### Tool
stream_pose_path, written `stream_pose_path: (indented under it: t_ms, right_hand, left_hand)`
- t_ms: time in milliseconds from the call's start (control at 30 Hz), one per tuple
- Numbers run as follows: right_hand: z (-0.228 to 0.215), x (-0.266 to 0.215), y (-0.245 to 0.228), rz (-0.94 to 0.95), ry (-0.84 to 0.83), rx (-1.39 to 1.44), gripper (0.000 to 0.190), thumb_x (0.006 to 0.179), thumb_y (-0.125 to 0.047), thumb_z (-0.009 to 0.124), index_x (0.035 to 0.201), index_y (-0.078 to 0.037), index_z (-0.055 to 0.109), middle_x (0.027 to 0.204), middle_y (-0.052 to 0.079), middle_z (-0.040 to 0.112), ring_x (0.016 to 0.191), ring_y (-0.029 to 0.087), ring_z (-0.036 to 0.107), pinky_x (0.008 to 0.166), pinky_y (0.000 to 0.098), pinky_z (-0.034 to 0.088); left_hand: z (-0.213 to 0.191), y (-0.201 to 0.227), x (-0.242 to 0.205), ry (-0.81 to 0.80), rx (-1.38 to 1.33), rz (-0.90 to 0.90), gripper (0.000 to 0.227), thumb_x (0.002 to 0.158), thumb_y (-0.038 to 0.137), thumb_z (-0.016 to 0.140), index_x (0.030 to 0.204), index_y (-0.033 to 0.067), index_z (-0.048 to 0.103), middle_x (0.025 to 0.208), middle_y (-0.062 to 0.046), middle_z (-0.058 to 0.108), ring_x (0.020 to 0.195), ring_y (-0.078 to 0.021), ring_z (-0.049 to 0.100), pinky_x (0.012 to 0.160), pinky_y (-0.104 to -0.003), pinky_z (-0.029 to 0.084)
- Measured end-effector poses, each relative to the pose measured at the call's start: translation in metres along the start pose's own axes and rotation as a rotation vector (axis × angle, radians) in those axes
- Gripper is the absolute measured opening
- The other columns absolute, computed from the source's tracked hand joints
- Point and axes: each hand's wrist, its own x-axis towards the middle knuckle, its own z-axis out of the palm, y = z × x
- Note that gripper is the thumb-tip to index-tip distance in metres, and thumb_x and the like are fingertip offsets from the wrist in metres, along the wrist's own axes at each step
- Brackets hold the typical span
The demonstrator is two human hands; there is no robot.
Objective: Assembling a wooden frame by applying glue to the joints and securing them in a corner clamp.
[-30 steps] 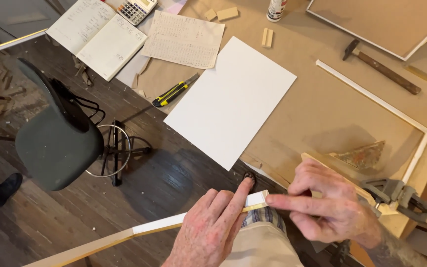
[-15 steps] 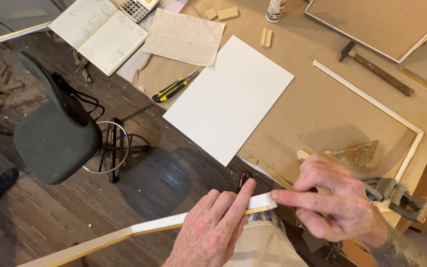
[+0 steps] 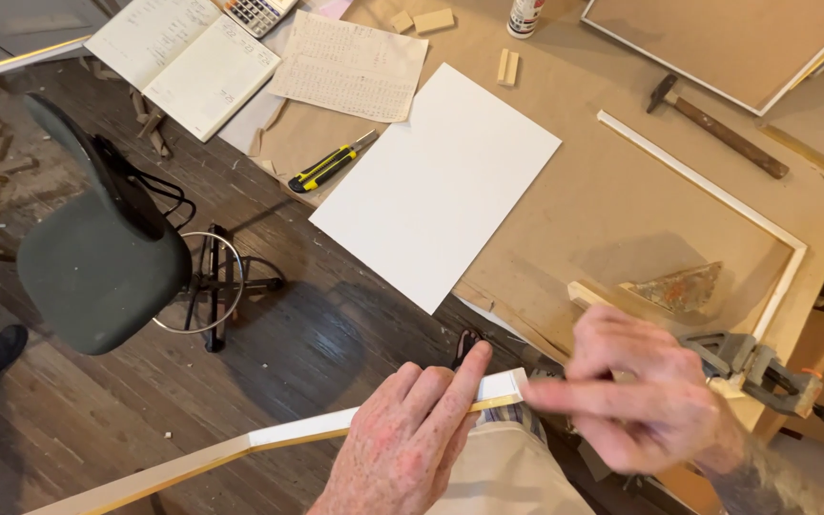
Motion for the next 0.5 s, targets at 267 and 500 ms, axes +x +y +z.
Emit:
stream_pose_path:
  t_ms: [267, 500]
  right_hand:
    - [-0.004, 0.001, -0.015, 0.048, -0.010, 0.048, 0.035, 0.085, 0.000, 0.054, 0.112, -0.011, 0.074, 0.076, -0.001, 0.057, 0.061, 0.017, 0.043, 0.063, 0.0325, 0.044]
    - [0.005, -0.005, -0.012, 0.063, 0.071, 0.014, 0.031, 0.089, -0.002, 0.051, 0.108, -0.009, 0.074, 0.073, 0.001, 0.058, 0.057, 0.016, 0.041, 0.061, 0.0317, 0.041]
  left_hand:
    - [-0.001, 0.002, 0.000, -0.008, 0.010, 0.002, 0.044, 0.107, 0.009, 0.057, 0.147, -0.0086, 0.047, 0.086, -0.008, 0.048, 0.072, -0.0248, 0.044, 0.066, -0.039, 0.043]
    - [0.000, 0.003, -0.001, 0.028, 0.077, 0.002, 0.045, 0.106, 0.010, 0.062, 0.146, -0.0068, 0.049, 0.083, -0.007, 0.048, 0.071, -0.0235, 0.045, 0.065, -0.037, 0.044]
